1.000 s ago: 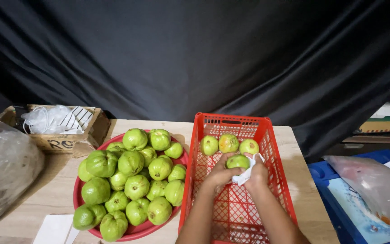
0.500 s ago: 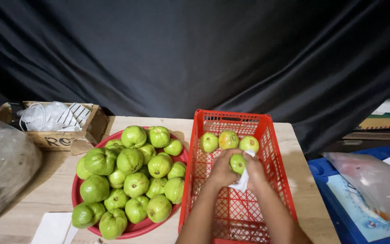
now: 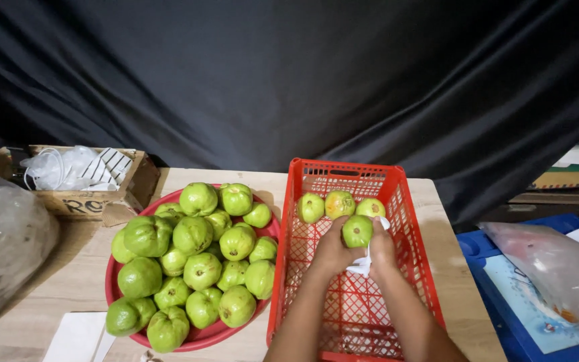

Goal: Cleaning individual guavas by wiping them with a cloth and transferring them from a bowl to a plastic crate.

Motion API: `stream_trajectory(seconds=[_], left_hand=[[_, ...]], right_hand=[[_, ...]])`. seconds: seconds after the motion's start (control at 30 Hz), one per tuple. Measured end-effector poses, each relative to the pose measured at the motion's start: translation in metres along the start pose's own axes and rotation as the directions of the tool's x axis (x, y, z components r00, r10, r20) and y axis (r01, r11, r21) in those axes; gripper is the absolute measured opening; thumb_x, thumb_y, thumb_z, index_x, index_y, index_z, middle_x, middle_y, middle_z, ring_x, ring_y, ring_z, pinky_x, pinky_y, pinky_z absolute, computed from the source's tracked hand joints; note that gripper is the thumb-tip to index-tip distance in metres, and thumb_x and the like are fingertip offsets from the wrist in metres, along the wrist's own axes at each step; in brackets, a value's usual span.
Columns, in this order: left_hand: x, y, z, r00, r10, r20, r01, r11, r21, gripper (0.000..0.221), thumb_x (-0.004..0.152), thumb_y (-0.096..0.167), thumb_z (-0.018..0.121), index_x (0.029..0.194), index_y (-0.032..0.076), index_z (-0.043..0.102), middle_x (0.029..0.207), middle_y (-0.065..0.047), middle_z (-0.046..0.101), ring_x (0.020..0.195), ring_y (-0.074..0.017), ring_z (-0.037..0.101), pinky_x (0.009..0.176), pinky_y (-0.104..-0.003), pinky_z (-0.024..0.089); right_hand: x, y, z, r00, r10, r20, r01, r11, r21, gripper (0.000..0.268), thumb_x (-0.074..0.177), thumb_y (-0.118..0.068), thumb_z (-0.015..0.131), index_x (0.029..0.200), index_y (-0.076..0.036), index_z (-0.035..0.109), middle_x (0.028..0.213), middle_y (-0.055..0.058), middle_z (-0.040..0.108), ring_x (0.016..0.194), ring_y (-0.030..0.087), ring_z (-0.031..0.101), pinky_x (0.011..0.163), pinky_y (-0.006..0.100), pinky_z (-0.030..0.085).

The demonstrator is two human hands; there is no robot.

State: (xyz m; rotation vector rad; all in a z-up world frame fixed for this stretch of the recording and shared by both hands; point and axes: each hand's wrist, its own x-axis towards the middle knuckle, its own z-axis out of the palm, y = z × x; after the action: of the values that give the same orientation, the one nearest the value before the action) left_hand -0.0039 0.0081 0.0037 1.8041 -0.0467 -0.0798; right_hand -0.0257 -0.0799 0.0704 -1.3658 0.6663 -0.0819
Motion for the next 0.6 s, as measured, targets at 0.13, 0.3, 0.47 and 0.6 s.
stream_trajectory(seconds=[0.13,0.3,0.47,0.6], left_hand=[[-0.004,0.004,-0.002,0.999,0.035,0.0,-0.035,0.999,-0.03,0.085,0.064,0.019,0.089,0.142,0.024,0.055,0.128,-0.013,0.068,0.121,-0.0304,0.065,0.1,-0.039,0.057],[-0.008,0.004,-0.002,0.977,0.202,0.072,-0.146,0.871,-0.469,0.09,0.062,-0.003,0.088,0.144,0.005,0.051,0.126,-0.024,0.063,0.118,-0.0361,0.062,0.1,-0.042,0.054],[-0.01,0.008,0.0,0.959,0.245,0.146,-0.143,0.856,-0.496,0.091,0.065,-0.005,0.085,0.148,0.007,0.051,0.132,-0.022,0.063,0.126,-0.0359,0.058,0.106,-0.046,0.05],[0.002,-0.003,0.012,0.961,0.235,0.146,-0.105,0.796,-0.596,0.09,0.071,0.005,0.088,0.151,0.006,0.046,0.132,-0.017,0.064,0.127,-0.0263,0.058,0.109,-0.039,0.048]], right_hand=[[0.008,0.003,-0.003,0.996,-0.01,-0.088,-0.002,0.991,-0.137,0.056,0.094,-0.059,0.064,0.118,-0.01,0.077,0.126,0.02,0.069,0.127,0.032,0.06,0.106,0.044,0.046],[0.085,0.036,-0.015,1.0,-0.011,-0.01,0.012,0.987,0.159,0.053,0.099,-0.047,0.064,0.108,0.005,0.068,0.094,0.021,0.068,0.071,0.031,0.069,0.055,0.044,0.055],[0.107,0.045,-0.022,0.999,-0.032,0.022,0.027,0.984,0.175,0.048,0.101,-0.047,0.057,0.114,-0.002,0.068,0.106,0.02,0.065,0.083,0.033,0.065,0.063,0.048,0.056],[0.116,0.048,-0.027,0.996,-0.054,0.065,0.04,0.98,0.194,0.045,0.103,-0.046,0.05,0.12,-0.008,0.067,0.119,0.02,0.062,0.096,0.036,0.061,0.071,0.053,0.057]])
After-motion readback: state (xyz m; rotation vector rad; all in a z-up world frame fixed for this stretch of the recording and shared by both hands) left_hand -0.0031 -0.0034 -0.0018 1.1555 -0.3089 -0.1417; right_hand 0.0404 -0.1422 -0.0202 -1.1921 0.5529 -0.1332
